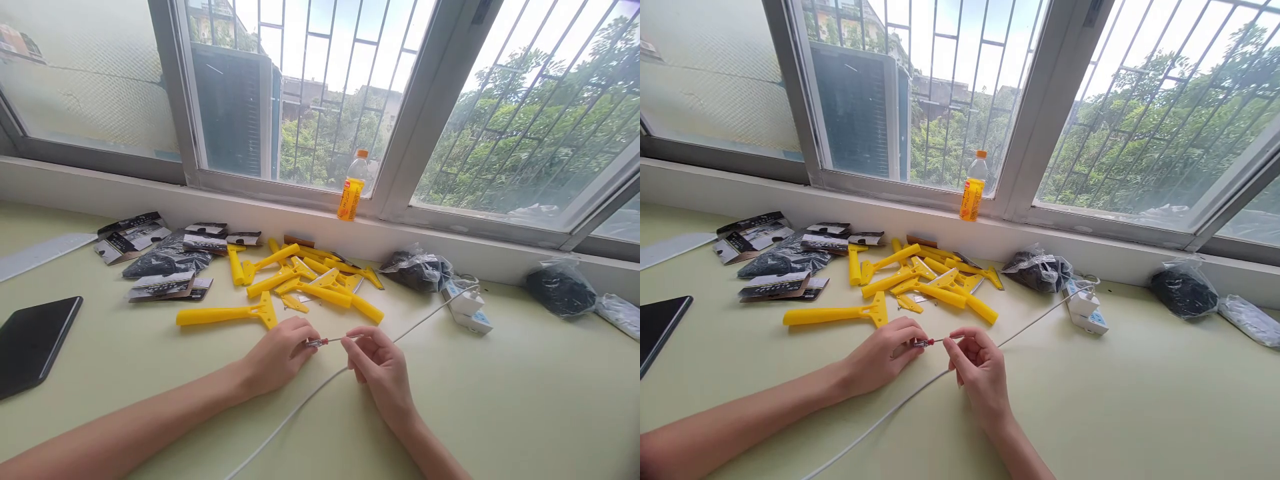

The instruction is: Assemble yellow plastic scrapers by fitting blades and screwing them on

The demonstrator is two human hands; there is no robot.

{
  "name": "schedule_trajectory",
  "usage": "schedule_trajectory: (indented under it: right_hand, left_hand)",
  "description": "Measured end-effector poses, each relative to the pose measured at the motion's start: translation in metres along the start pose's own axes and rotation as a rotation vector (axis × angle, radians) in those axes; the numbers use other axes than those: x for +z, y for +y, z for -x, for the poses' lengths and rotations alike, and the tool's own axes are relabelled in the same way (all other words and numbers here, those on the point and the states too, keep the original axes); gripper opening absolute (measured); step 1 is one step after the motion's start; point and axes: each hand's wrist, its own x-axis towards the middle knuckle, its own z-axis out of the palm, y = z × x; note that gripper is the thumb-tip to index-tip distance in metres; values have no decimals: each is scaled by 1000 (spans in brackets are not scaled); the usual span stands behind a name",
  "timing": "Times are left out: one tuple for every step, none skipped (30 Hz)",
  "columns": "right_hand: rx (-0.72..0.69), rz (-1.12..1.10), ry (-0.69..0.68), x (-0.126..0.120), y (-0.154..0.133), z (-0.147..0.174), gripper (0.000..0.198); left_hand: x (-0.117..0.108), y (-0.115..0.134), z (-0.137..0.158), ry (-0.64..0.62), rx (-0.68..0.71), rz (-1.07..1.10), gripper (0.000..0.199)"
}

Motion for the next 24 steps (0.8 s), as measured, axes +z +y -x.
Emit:
schedule_trajectory:
  right_hand:
    - [-2, -6, -1, -1, 0, 0, 39]
    - [-4, -11, -2, -1, 0, 0, 39]
    - [-9, -17, -5, -2, 1, 0, 39]
    - [-15, -20, -8, -2, 1, 0, 38]
    - [-20, -20, -14, -3, 2, 0, 38]
    - [-24, -19, -21, -3, 2, 0, 38]
    - [-25, -17, -27, -3, 2, 0, 38]
    - [-23, -14, -35, -3, 3, 0, 38]
    - [-18, -7, -43, -3, 3, 0, 39]
    - [-11, 6, -53, -2, 3, 0, 40]
    - [-2, 22, -67, -2, 3, 0, 41]
    - [9, 42, -84, -1, 3, 0, 43]
    - [20, 64, -106, -1, 4, 0, 44]
    - [28, 88, -127, 0, 4, 0, 45]
    - [29, 114, -148, 0, 5, 0, 45]
    - [23, 142, -164, 0, 6, 0, 44]
    - [8, 168, -175, 0, 7, -1, 42]
    - [-12, 191, -179, 1, 8, -1, 40]
    - [-34, 209, -181, 1, 9, -2, 38]
    - [-57, 220, -180, 1, 10, -2, 34]
    - [-81, 228, -174, 1, 10, -2, 31]
    - [-107, 235, -165, 1, 10, -2, 29]
    - [-134, 244, -155, 2, 10, -2, 28]
    - [-161, 254, -143, 2, 10, -1, 29]
  left_hand:
    - [0, 0, 0, -5, -8, 0, 21]
    - [-1, 1, 0, -8, -13, 2, 21]
    - [-1, 1, 0, -10, -17, 5, 21]
    - [-1, 1, 0, -10, -20, 10, 21]
    - [-1, 1, 0, -8, -23, 15, 20]
    - [-1, 1, 0, -3, -27, 20, 20]
    - [-1, 1, -1, 1, -31, 25, 19]
    - [-1, 1, -1, 6, -35, 30, 18]
    - [-1, 1, -1, 9, -40, 35, 17]
    - [-1, 2, -1, 8, -42, 42, 16]
    - [-1, 2, -1, 3, -42, 50, 16]
    - [-1, 2, -1, -3, -39, 58, 16]
    - [-1, 3, 0, -9, -33, 67, 17]
    - [-1, 3, 0, -13, -25, 74, 17]
    - [-1, 3, 1, -17, -16, 81, 18]
    - [-1, 3, 1, -17, -10, 84, 18]
    - [0, 3, 2, -17, -5, 86, 18]
    - [0, 4, 3, -19, 0, 85, 18]
    - [0, 4, 3, -25, 4, 83, 18]
    - [0, 4, 3, -35, 6, 78, 18]
    - [1, 5, 4, -48, 9, 69, 18]
    - [1, 5, 4, -60, 10, 57, 18]
    - [1, 6, 4, -72, 10, 45, 19]
    - [1, 7, 4, -82, 9, 33, 19]
